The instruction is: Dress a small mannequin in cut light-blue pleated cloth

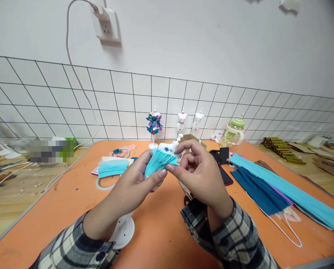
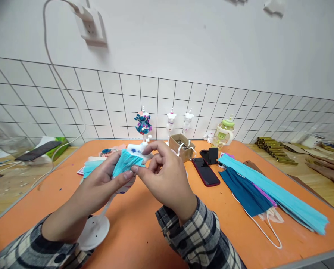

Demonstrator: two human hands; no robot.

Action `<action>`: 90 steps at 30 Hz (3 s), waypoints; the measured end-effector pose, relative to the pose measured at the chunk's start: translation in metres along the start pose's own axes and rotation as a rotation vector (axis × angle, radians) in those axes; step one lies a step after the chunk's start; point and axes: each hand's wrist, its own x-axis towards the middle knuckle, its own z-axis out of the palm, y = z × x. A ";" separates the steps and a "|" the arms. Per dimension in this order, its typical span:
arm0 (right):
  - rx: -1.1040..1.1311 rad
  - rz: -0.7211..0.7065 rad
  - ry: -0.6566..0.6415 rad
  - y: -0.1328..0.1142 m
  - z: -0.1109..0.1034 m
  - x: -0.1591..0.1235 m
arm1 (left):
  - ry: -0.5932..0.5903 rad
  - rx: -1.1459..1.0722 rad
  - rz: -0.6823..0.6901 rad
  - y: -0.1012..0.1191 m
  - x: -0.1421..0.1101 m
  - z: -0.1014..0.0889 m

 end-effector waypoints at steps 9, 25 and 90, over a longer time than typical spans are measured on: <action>0.135 -0.065 -0.042 -0.002 -0.006 0.000 | -0.028 -0.103 -0.032 0.002 -0.002 0.001; 0.324 0.131 -0.152 0.015 -0.007 0.013 | -0.066 -0.128 -0.123 -0.020 0.009 -0.005; -0.133 -0.379 0.476 -0.029 0.041 0.004 | 0.304 0.548 0.292 0.012 0.000 -0.009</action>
